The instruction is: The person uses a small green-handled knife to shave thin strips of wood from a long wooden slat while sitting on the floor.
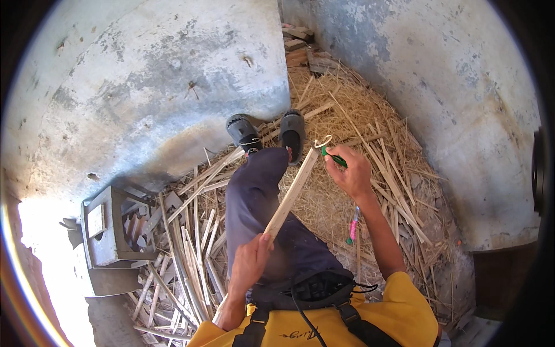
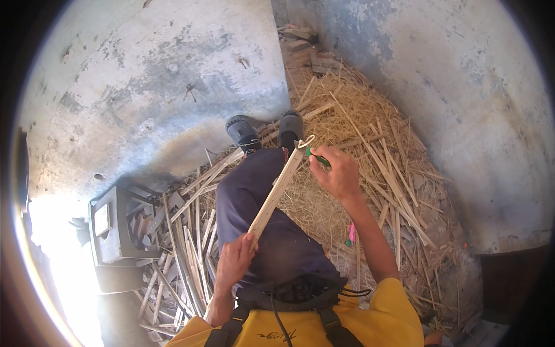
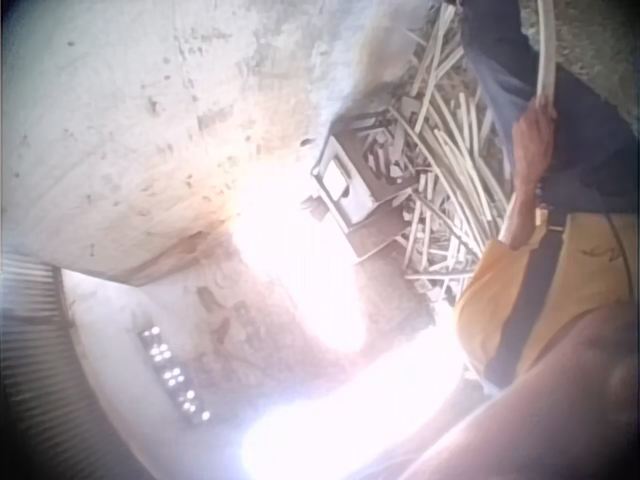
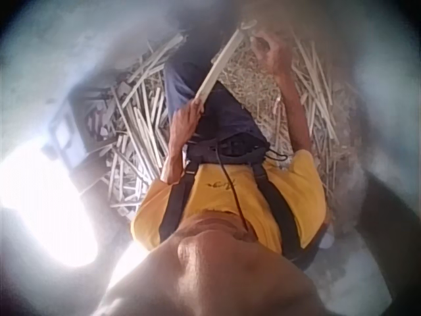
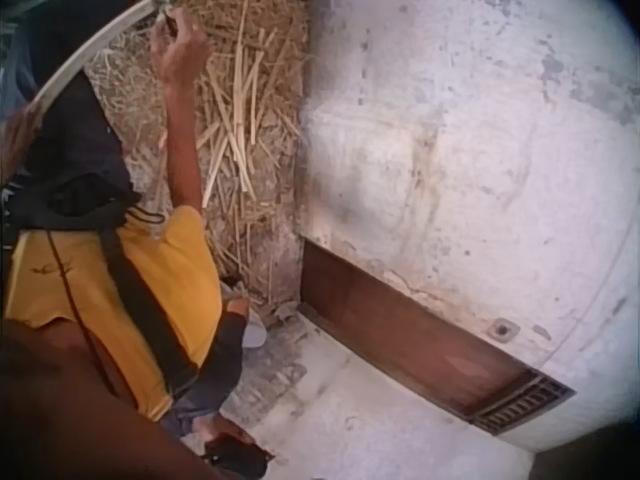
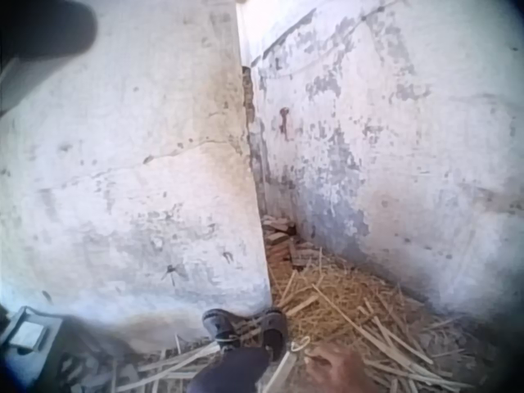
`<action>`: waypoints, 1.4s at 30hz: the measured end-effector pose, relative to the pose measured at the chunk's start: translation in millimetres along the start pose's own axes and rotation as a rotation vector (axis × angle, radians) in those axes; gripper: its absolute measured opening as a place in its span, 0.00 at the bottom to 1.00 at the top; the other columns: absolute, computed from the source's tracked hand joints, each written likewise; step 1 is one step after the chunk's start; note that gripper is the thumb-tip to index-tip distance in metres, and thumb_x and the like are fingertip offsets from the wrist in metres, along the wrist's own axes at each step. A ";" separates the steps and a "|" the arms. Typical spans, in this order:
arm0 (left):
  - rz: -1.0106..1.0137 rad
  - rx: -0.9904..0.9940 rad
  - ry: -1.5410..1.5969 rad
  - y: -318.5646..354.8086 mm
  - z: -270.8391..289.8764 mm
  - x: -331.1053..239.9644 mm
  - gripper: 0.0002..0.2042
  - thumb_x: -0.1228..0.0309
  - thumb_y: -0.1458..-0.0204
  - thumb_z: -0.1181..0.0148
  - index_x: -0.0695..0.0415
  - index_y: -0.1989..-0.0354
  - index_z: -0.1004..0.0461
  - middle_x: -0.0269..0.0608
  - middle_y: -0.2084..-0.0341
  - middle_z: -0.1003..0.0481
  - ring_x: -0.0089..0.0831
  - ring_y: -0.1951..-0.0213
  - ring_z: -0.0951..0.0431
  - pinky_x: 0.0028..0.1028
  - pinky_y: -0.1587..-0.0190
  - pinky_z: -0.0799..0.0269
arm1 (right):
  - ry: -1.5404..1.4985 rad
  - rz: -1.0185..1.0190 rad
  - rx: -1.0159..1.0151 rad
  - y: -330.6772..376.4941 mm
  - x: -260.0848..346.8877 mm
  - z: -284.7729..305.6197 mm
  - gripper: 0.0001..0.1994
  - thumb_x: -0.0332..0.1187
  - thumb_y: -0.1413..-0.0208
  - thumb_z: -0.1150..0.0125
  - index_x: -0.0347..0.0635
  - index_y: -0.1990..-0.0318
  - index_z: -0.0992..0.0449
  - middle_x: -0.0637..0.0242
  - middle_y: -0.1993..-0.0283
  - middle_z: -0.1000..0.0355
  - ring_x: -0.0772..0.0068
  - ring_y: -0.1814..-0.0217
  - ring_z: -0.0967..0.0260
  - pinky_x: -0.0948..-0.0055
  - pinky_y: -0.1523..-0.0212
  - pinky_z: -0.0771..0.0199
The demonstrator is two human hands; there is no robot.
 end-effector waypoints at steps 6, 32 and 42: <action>0.047 0.039 -0.012 25.3 5.6 15.8 0.23 0.58 0.23 0.54 0.62 0.64 0.20 0.49 0.82 0.26 0.50 0.78 0.22 0.43 0.69 0.28 | 0.208 -0.511 0.042 7.3 -144.4 40.4 0.08 0.37 0.30 0.35 0.48 0.49 0.20 0.72 0.68 0.20 0.76 0.71 0.28 0.67 0.69 0.30; 0.106 0.312 0.446 -12.4 -21.2 -0.7 0.26 0.50 0.21 0.59 0.63 0.55 0.25 0.35 0.73 0.27 0.20 0.81 0.27 0.22 0.76 0.29 | -1.063 -0.692 0.190 39.0 10.4 -43.5 0.12 0.37 0.29 0.34 0.39 0.47 0.24 0.75 0.75 0.34 0.89 0.83 0.50 0.80 0.81 0.53; 0.033 0.295 0.351 -13.1 -15.3 -5.8 0.16 0.60 0.22 0.50 0.62 0.52 0.24 0.34 0.71 0.26 0.19 0.79 0.25 0.21 0.76 0.30 | -1.102 -0.752 0.189 38.6 12.6 -43.1 0.08 0.35 0.29 0.35 0.41 0.52 0.25 0.80 0.78 0.38 0.89 0.84 0.51 0.79 0.81 0.54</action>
Point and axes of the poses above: each hand's wrist, its own y-axis away from the middle knuckle, its own z-axis out of the back of the hand, x = y × z, the point moved 9 cm from there along -y, towards the middle knuckle
